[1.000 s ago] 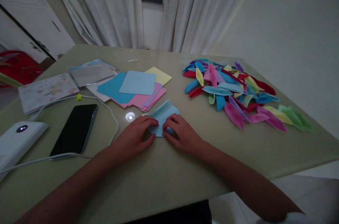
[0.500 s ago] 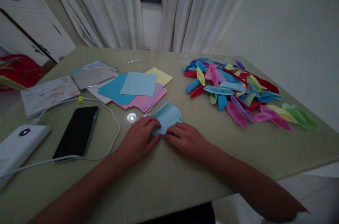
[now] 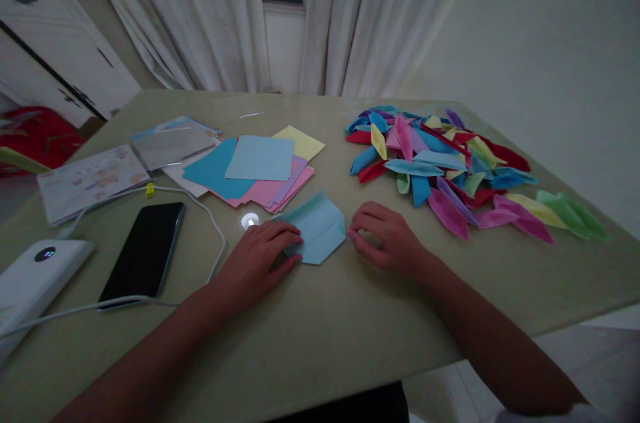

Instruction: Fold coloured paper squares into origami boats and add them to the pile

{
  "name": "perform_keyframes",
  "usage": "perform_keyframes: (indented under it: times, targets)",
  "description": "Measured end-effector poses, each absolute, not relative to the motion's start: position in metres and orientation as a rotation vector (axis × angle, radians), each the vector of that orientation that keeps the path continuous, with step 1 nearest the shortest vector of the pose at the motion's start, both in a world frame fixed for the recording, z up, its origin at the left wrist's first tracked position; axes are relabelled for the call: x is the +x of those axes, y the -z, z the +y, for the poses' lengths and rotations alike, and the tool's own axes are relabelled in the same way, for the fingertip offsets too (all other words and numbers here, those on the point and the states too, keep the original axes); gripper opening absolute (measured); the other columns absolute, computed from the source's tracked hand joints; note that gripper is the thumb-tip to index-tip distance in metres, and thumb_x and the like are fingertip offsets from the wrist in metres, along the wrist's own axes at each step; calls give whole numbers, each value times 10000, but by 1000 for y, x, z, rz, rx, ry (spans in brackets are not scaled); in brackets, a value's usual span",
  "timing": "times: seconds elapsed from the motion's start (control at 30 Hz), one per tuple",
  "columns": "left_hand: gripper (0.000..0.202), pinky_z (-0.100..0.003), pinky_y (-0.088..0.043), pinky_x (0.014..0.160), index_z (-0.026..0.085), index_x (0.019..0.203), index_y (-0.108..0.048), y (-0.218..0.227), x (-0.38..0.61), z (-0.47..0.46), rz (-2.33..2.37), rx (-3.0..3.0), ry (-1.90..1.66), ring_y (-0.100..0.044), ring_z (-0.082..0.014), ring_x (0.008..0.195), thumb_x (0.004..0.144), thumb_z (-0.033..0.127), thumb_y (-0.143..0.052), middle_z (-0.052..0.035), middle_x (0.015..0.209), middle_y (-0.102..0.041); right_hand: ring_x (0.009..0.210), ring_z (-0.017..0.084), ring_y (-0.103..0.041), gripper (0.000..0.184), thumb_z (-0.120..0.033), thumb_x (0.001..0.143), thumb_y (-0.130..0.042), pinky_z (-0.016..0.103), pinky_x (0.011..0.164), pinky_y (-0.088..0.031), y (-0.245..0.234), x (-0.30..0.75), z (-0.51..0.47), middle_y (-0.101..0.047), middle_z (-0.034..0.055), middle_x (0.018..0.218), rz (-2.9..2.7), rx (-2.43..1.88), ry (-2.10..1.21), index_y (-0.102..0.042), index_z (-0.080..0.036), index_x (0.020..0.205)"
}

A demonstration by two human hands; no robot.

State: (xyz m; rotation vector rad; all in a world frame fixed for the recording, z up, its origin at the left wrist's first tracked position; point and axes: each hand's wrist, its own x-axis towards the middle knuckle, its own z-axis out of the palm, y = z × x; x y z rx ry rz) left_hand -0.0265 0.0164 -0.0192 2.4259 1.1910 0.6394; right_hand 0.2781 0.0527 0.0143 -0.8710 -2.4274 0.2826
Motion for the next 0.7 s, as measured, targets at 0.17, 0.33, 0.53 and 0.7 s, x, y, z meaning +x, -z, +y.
perform_keyframes:
  times: [0.17,0.33,0.53,0.7]
  targets:
    - [139,-494,-521,989,275,1131,-737,20,-33,20,1156,2457,-618,-709,-302,1203,1062,299,-619,-79,1316,-752,958,240,-676,101,-241,1027,-675,379,856,-533,-7,292,73,-746,99,1021,-2520,-925,-424,-760,-189,1007]
    - [180,-503,-531,1008,285,1092,-771,21,-36,22,1127,2486,-605,-707,-301,1221,1083,258,-592,-83,1348,-752,985,241,-701,103,-216,1024,-694,397,889,-561,-3,288,74,-775,109,1064,-2551,-820,-497,-795,-196,1025]
    - [139,-500,-537,1018,299,1108,-803,22,-39,24,1097,2553,-584,-711,-310,1220,1054,332,-679,-80,1357,-759,1015,242,-736,114,-258,1018,-733,416,936,-556,-10,290,73,-816,101,1110,-2621,-793,-469,-835,-208,1028]
    - [206,-495,-521,1002,290,1106,-812,21,-38,21,1106,2666,-545,-721,-308,1190,1088,349,-615,-83,1359,-764,999,251,-730,224,-333,1067,-675,426,933,-541,-4,285,70,-824,106,1084,-2676,-810,-268,-835,-190,1003]
